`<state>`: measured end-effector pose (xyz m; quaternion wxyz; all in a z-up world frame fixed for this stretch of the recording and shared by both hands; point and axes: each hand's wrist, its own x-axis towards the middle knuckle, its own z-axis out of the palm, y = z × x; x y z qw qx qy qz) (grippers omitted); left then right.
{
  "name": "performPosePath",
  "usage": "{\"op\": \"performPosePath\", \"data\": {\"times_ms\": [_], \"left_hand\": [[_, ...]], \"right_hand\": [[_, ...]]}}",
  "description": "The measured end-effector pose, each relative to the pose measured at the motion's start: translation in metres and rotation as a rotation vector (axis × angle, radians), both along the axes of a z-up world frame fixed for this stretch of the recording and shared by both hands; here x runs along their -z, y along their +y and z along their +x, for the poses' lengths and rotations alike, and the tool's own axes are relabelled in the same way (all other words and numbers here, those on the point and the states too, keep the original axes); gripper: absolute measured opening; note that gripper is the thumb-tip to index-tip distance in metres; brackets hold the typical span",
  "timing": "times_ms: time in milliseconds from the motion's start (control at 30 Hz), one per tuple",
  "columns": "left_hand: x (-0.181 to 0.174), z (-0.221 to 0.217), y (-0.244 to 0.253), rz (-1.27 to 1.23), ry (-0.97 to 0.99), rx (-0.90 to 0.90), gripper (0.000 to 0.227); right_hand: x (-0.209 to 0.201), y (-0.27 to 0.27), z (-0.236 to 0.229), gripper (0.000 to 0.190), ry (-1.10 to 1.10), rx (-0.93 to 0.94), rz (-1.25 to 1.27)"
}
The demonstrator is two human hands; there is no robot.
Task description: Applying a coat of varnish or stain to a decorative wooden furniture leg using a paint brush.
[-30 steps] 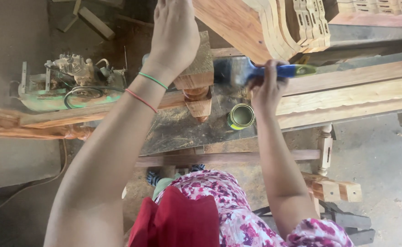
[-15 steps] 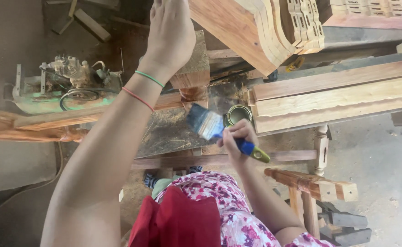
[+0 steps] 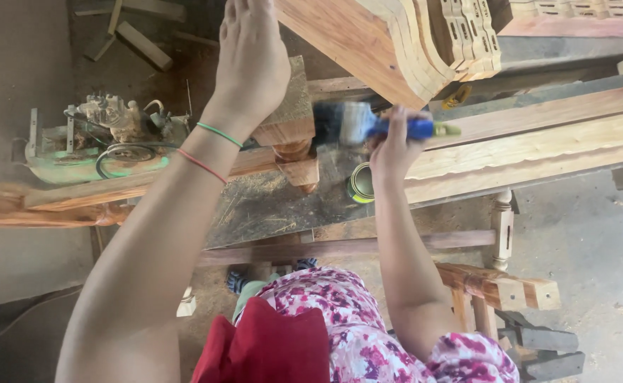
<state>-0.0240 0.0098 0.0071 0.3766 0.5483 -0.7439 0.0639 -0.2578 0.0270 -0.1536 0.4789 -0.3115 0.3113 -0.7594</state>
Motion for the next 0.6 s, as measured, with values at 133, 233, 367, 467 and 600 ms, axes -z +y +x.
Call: {"op": "performPosePath", "data": {"times_ms": [133,233,367,467,600], "left_hand": [[-0.004,0.002,0.003,0.108,0.014,-0.025,0.045],[-0.004,0.006,0.005,0.131,0.024,-0.021,0.041],[-0.005,0.008,0.011,0.070,0.030,0.041,0.055],[-0.008,0.007,0.010,0.050,0.032,0.022,0.060],[-0.009,0.009,0.007,0.130,0.032,-0.017,0.054]], "right_hand": [[-0.040,-0.033,0.019,0.019,0.027,0.040,0.199],[-0.043,-0.057,0.027,0.021,0.377,-0.227,0.134],[-0.060,-0.093,0.006,0.023,0.741,-0.486,-0.117],[-0.087,-0.083,0.016,0.017,0.629,-0.390,-0.001],[-0.044,-0.070,0.024,0.017,0.661,-0.399,0.009]]}}
